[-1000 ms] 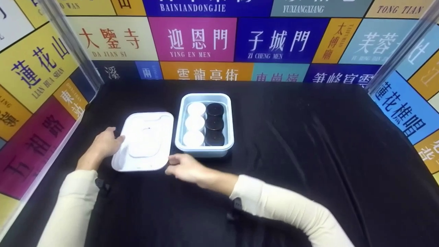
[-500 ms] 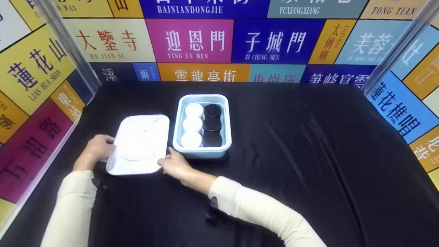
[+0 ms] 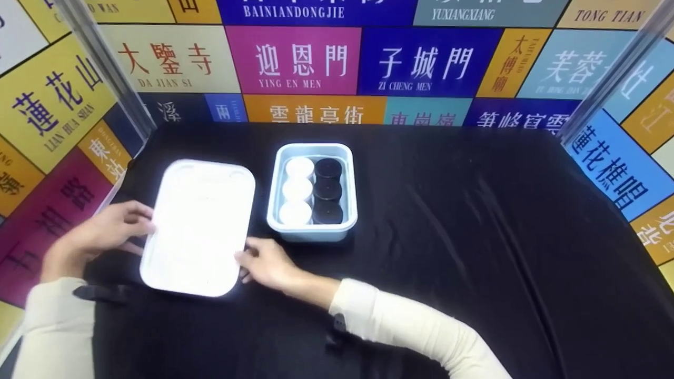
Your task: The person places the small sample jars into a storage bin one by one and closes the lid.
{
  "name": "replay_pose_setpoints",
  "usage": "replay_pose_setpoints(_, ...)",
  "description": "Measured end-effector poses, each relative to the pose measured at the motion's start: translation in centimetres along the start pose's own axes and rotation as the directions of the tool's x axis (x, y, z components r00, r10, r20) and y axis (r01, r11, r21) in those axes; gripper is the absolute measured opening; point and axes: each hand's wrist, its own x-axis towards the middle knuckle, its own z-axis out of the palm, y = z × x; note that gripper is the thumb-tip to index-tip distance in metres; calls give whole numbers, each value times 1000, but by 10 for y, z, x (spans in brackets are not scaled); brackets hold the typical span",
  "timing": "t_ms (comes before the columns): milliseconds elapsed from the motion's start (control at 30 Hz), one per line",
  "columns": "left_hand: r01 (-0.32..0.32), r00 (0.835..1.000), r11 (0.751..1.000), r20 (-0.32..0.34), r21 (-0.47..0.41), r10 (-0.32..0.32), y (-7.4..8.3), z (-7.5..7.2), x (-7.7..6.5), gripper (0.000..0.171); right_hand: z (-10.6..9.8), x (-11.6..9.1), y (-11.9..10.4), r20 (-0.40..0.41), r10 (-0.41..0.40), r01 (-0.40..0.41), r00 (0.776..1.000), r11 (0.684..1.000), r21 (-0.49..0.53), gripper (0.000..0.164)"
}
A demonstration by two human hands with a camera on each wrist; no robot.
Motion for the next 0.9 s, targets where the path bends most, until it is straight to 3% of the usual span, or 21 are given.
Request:
replay_pose_setpoints(167, -99, 988, 994, -113, 50, 104, 27, -5, -10, 35, -11, -22, -25, -7, -156, 153, 988, 974, -165, 16)
replay_pose_setpoints(233, -131, 973, 991, -186, 40, 136, 40, -5, -13, 32, -21, -28, -39, -12, -208, 202, 978, 958, -204, 17)
replay_pose_setpoints(300, -164, 951, 986, -270, -38, 148, 53, -3, -16, 29, -34, -33, -52, -19, -273, 261, 962, 935, -239, 24)
replay_pose_setpoints(400, -260, 910, 936, -384, -239, 154, 72, 4, -13, 23, -56, -34, -70, -49, -426, 383, 903, 853, -354, 34)
replay_pose_setpoints(500, -351, 883, 838, -446, -418, 148, 91, 14, -9, 26, -80, -33, -84, -76, -586, 481, 807, 727, -490, 36)
replay_pose_setpoints(567, -380, 883, 792, -442, -477, 157, 102, 20, -7, 38, -97, -31, -91, -74, -653, 513, 753, 655, -554, 34)
replay_pose_setpoints(667, -389, 908, 729, -371, -564, 198, 117, 26, -5, 60, -121, -29, -99, -74, -699, 528, 711, 600, -601, 32)
replay_pose_setpoints(767, -372, 927, 698, -279, -612, 249, 128, 34, -3, 80, -143, -27, -103, -105, -722, 530, 684, 591, -608, 32)
replay_pose_setpoints(900, -344, 938, 696, -199, -630, 284, 136, 45, 1, 95, -166, -22, -102, -176, -778, 548, 603, 564, -618, 30)
